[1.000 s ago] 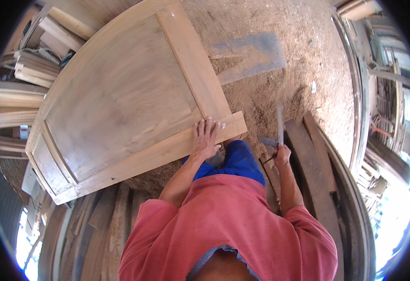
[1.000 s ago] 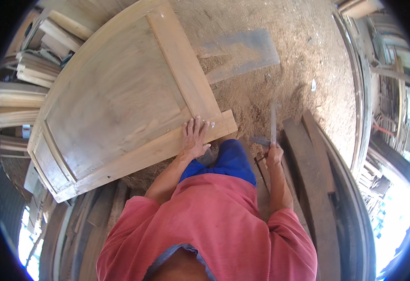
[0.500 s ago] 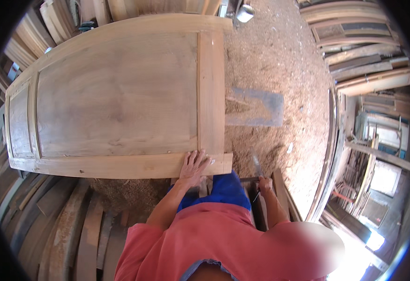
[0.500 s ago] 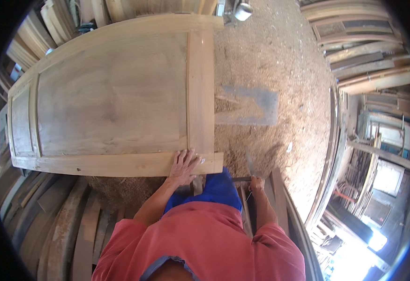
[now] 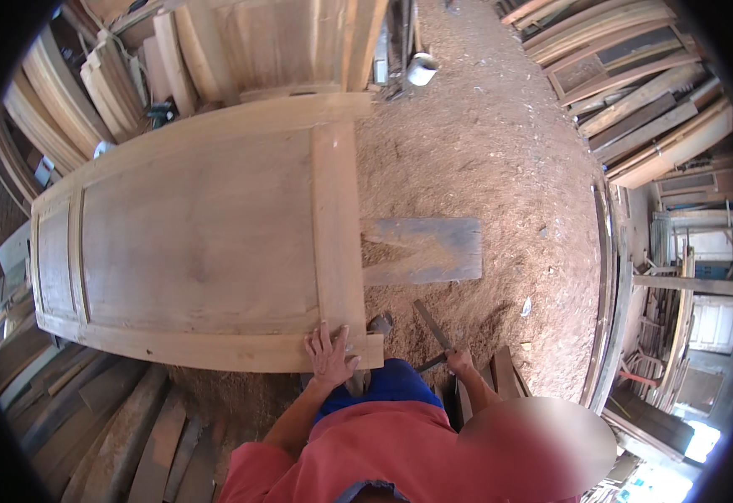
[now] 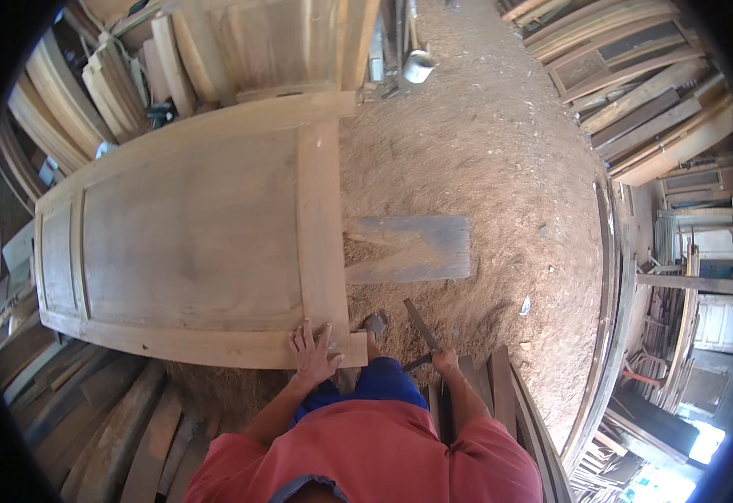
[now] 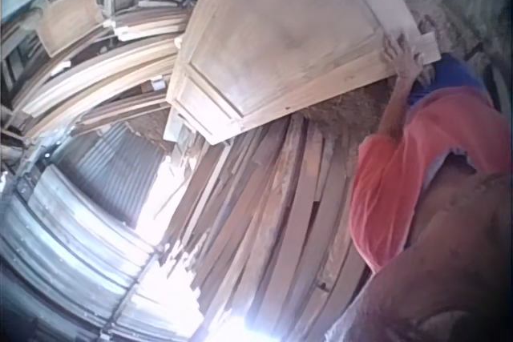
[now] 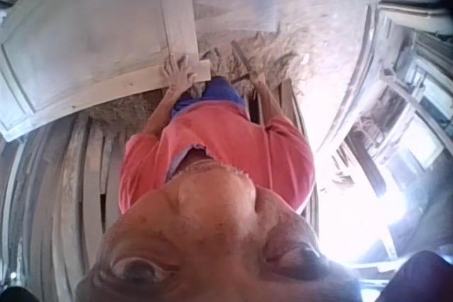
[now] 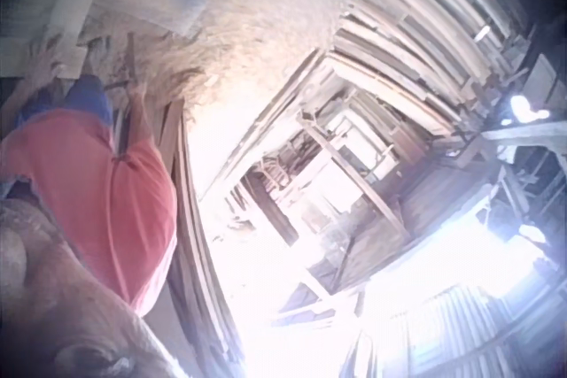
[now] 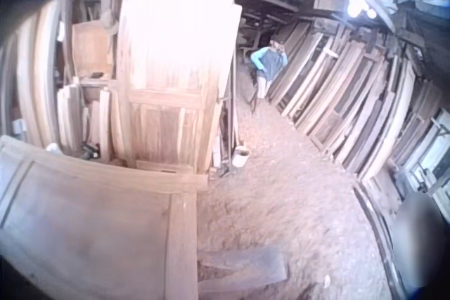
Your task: The person marks a wooden door frame using a try square and a pencil, then moves around the workshop to handle a water bottle and a small electronic device before preparing a circular saw by untangling its power cord.
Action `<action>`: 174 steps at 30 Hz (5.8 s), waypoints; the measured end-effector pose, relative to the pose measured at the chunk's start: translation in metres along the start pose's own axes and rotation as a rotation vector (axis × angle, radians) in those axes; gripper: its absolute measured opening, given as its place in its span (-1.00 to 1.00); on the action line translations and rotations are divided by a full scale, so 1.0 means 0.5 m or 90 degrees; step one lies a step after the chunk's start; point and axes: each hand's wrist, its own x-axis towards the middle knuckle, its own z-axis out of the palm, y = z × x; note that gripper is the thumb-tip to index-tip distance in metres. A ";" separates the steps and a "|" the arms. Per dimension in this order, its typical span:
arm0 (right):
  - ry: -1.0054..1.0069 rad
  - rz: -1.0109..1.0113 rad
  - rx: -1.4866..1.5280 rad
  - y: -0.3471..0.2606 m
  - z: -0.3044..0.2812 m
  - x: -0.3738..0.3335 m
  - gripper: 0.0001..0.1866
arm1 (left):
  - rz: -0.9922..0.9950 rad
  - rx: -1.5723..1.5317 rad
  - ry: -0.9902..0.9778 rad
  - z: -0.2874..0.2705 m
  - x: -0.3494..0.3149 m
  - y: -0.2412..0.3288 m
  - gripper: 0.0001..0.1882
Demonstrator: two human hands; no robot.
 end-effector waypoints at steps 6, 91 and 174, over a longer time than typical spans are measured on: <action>0.094 -0.096 0.037 0.165 -0.020 0.093 -0.66 | -0.199 -0.023 0.101 0.071 0.055 0.114 0.05; 0.354 -0.720 -0.130 -0.572 -1.396 1.517 -0.67 | -1.304 -0.075 0.401 0.170 0.908 0.677 -0.22; -0.224 -0.950 -0.725 -2.875 0.345 0.406 -0.70 | -1.545 -0.247 0.525 -0.709 1.215 -0.782 -0.20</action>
